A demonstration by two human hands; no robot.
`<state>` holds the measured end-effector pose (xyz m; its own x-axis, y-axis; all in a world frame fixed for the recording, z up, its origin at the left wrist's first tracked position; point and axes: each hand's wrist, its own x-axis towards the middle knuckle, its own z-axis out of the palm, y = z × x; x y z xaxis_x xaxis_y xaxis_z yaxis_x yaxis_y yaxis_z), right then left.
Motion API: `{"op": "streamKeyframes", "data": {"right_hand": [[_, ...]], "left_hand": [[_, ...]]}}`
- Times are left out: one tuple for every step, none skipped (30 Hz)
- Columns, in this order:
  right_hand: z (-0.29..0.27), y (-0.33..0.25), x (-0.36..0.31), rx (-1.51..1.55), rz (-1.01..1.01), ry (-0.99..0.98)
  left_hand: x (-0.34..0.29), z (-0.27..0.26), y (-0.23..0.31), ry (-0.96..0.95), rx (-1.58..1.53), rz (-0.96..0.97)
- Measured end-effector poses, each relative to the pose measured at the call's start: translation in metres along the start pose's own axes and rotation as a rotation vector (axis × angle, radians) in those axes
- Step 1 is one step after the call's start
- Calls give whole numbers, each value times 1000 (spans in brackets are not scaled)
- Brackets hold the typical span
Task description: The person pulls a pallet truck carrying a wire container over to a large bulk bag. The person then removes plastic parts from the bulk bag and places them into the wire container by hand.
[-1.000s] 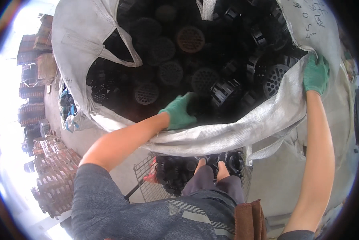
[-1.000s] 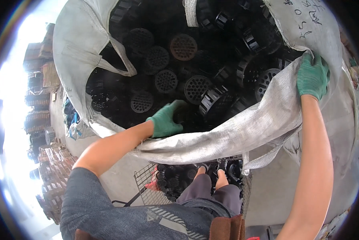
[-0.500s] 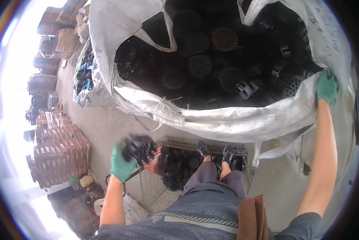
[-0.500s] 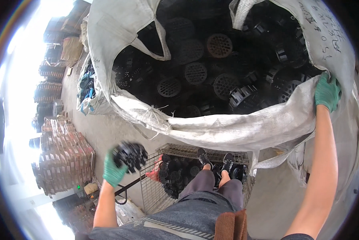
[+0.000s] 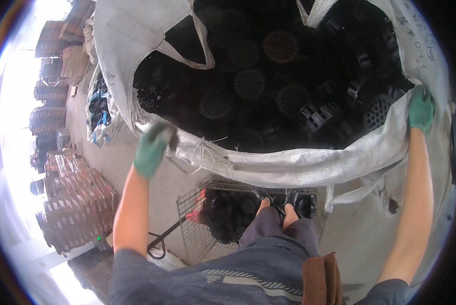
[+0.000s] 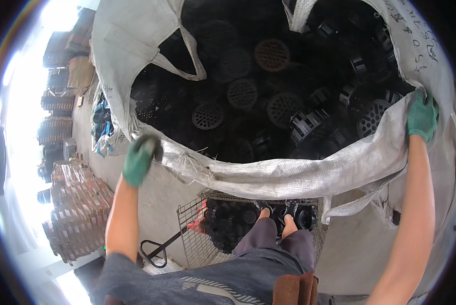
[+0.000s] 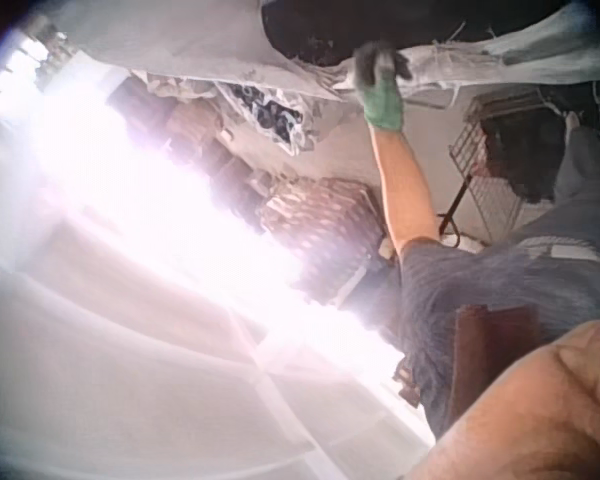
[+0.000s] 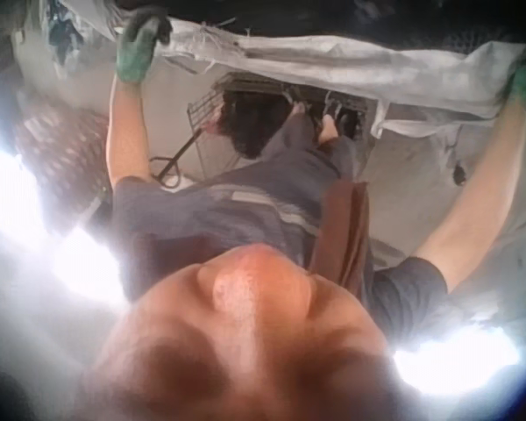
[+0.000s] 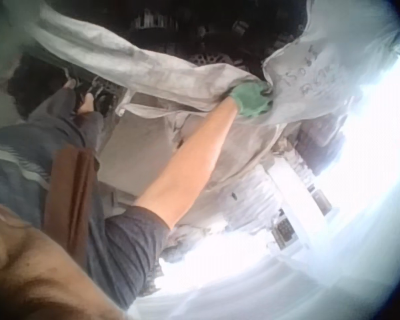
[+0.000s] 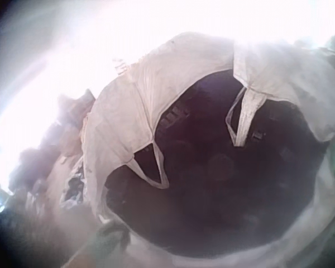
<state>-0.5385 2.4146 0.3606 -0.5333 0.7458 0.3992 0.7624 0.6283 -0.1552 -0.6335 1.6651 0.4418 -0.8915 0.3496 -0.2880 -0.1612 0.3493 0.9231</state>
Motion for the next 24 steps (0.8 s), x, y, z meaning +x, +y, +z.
{"op": "streamKeyframes", "data": {"right_hand": [[0,14,2,-19,-29,21],[0,21,6,-17,-54,44],[5,18,9,-7,-39,47],[6,16,9,-10,-87,57],[7,17,7,-22,-136,61],[3,13,8,50,-123,31],[5,-1,3,51,-112,19],[1,-13,0,108,-102,37],[-3,-15,0,154,-87,65],[-5,-4,0,119,-66,67],[-5,6,-1,-2,-131,107],[-6,7,0,-55,-165,120],[-5,10,0,-111,-194,135],[-4,12,-1,-70,-179,138],[-4,4,-4,-43,-160,138],[-4,-3,-7,-15,-139,137],[-7,-10,-9,11,-113,145],[-16,-20,-16,125,-48,145],[-21,-27,-19,239,16,144],[-15,-23,-17,245,13,138],[-17,-16,-12,116,-34,127],[-17,-9,-8,51,-58,123],[-18,-2,-6,-13,-78,121],[-20,-15,-13,95,-14,107]], "left_hand": [[55,21,16,-83,40,85],[104,32,21,-177,259,125],[151,32,10,-244,546,271],[192,35,-17,-318,821,413],[223,45,-39,-435,993,279],[251,56,-62,-551,1162,152],[268,54,-96,-563,1173,146],[285,55,-132,-850,1400,-15],[302,64,-149,-1141,1615,-173],[298,87,-143,-1174,1617,-139],[283,102,-139,-1030,1598,-139],[271,107,-126,-869,1576,-155],[269,110,-124,-885,1580,-153],[266,112,-123,-884,1612,-175],[268,109,-116,-864,1651,-201],[272,106,-108,-858,1659,-205],[279,104,-100,-906,1690,-229],[281,102,-96,-960,1714,-254],[281,98,-95,-958,1714,-263],[279,93,-94,-954,1702,-204],[282,95,-90,-949,1693,-125],[282,98,-93,-946,1695,-116],[278,104,-101,-905,1638,-76],[265,98,-109,-859,1580,-68]]}}
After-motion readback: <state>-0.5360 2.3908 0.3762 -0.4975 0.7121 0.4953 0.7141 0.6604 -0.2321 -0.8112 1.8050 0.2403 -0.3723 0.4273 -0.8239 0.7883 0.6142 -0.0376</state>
